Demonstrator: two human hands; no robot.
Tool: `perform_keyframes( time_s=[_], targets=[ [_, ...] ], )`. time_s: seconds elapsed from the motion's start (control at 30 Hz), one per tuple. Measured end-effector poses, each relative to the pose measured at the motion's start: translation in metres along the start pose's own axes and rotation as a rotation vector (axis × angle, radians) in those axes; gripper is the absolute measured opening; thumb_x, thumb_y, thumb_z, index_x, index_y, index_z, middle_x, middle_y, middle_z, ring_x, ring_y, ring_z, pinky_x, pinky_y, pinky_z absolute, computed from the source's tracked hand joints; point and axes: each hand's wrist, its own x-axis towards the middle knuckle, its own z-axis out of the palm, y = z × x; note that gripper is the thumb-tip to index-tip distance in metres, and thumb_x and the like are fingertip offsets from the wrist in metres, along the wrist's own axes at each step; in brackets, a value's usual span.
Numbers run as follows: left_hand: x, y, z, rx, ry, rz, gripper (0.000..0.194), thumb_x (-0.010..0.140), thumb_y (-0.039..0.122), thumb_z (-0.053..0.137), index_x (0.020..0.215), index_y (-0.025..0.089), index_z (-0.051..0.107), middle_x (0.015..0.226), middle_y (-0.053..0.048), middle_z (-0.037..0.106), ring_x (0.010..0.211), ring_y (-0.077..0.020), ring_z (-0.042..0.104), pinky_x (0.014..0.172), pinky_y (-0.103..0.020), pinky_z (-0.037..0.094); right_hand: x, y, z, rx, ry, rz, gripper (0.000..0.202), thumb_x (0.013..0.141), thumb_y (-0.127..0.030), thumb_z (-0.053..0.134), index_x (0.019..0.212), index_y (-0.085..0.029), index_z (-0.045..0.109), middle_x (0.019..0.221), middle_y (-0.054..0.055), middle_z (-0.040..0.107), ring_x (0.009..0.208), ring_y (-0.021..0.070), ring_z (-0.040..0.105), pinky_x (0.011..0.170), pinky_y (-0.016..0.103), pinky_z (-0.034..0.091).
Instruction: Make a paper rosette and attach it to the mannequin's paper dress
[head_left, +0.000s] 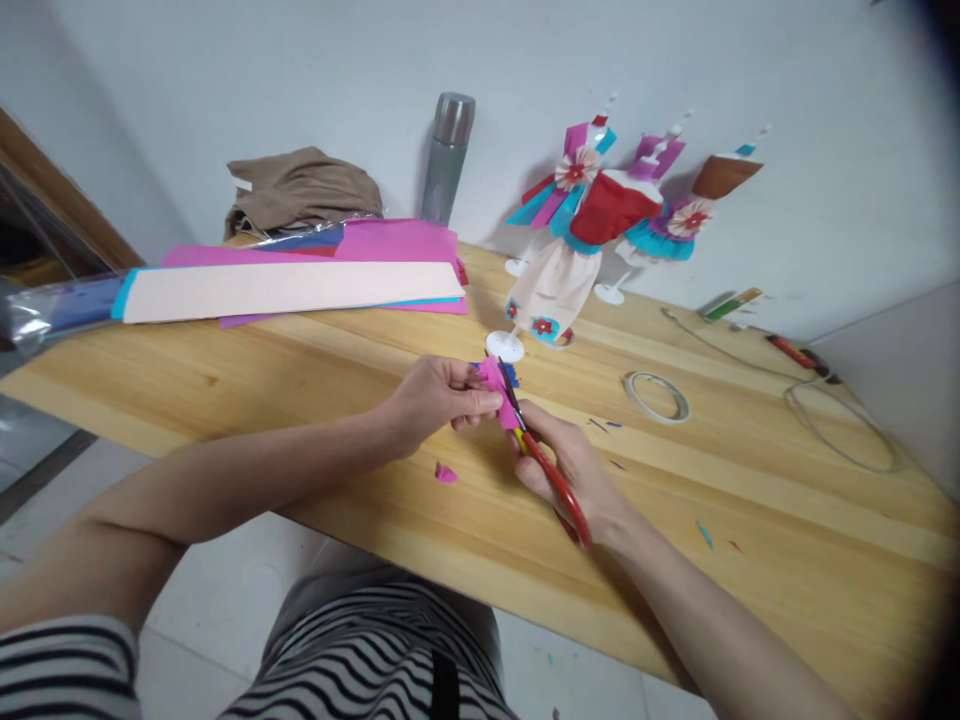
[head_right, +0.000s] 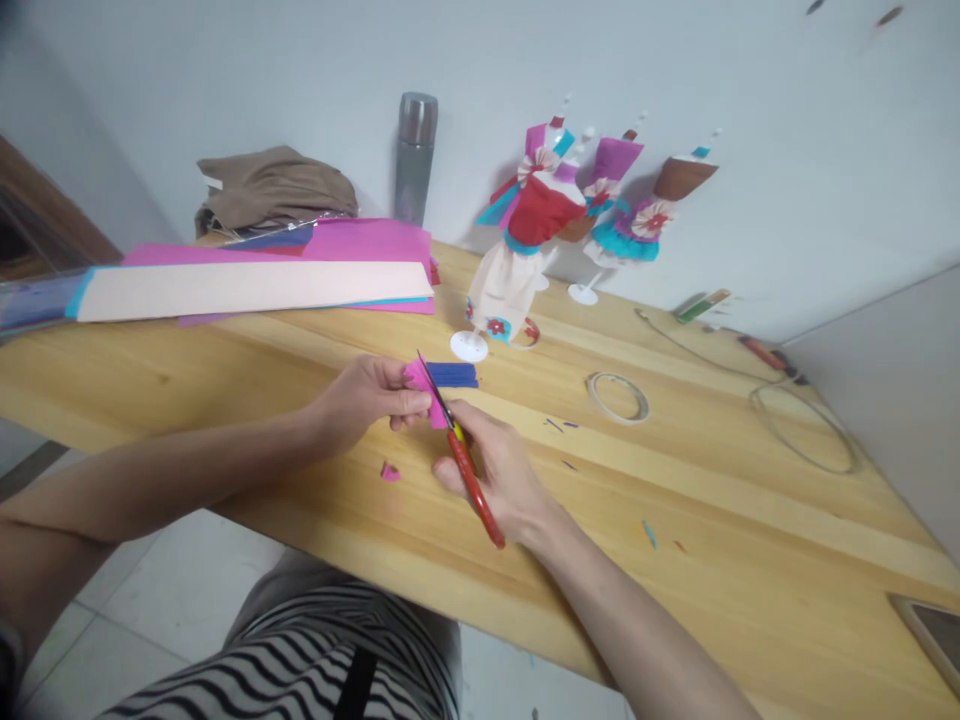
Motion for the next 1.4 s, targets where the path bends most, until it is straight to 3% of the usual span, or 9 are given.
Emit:
perform_keyframes(
  time_s=[0.5, 0.83, 1.03, 1.27, 1.4],
  targets=[
    [0.001, -0.002, -0.002, 0.014, -0.038, 0.002, 0.012, 0.067, 0.02, 0.074, 0.064, 0.009, 0.069, 0.051, 0.001, 0.061, 0.047, -0.0045, 0.05, 0.047, -0.016, 0.04, -0.002, 0.003, 0.004, -0.011, 0.024, 0.003, 0.045, 0.088, -0.061, 0.056, 0.097, -0.017, 0.064, 0.068, -0.003, 0.048, 0.059, 0.0121, 0.038, 0.055, 0.027, 0.036],
    [0.002, -0.003, -0.004, 0.025, -0.057, 0.003, 0.012, 0.068, 0.021, 0.072, 0.065, 0.01, 0.069, 0.052, 0.003, 0.059, 0.048, -0.0047, 0.05, 0.047, -0.016, 0.039, -0.003, 0.008, 0.006, -0.056, 0.039, 0.074, 0.035, 0.089, -0.052, 0.058, 0.084, -0.018, 0.062, 0.068, -0.002, 0.051, 0.058, 0.0113, 0.039, 0.055, 0.026, 0.036],
    [0.004, -0.006, -0.005, 0.023, -0.072, 0.004, 0.011, 0.068, 0.02, 0.072, 0.066, 0.01, 0.068, 0.051, 0.003, 0.059, 0.048, -0.0053, 0.051, 0.047, -0.017, 0.04, -0.005, 0.01, 0.006, -0.074, 0.042, 0.101, 0.041, 0.088, -0.058, 0.059, 0.081, -0.017, 0.061, 0.064, -0.003, 0.045, 0.056, 0.0105, 0.034, 0.052, 0.025, 0.032],
    [0.008, -0.007, -0.007, 0.014, -0.085, 0.026, 0.011, 0.068, 0.02, 0.072, 0.066, 0.01, 0.068, 0.052, 0.002, 0.06, 0.048, -0.005, 0.051, 0.048, -0.017, 0.041, -0.009, 0.009, 0.004, 0.047, -0.007, 0.096, 0.054, 0.09, -0.07, 0.045, 0.097, -0.018, 0.061, 0.07, -0.001, 0.05, 0.059, 0.0136, 0.042, 0.054, 0.027, 0.036],
    [0.008, -0.007, -0.007, 0.01, -0.084, 0.034, 0.012, 0.067, 0.021, 0.073, 0.065, 0.01, 0.068, 0.051, 0.003, 0.06, 0.048, -0.0049, 0.051, 0.047, -0.016, 0.041, -0.011, 0.012, 0.003, 0.059, -0.041, 0.066, 0.055, 0.09, -0.073, 0.044, 0.092, -0.02, 0.057, 0.075, 0.001, 0.055, 0.061, 0.0136, 0.045, 0.057, 0.027, 0.039]
  ],
)
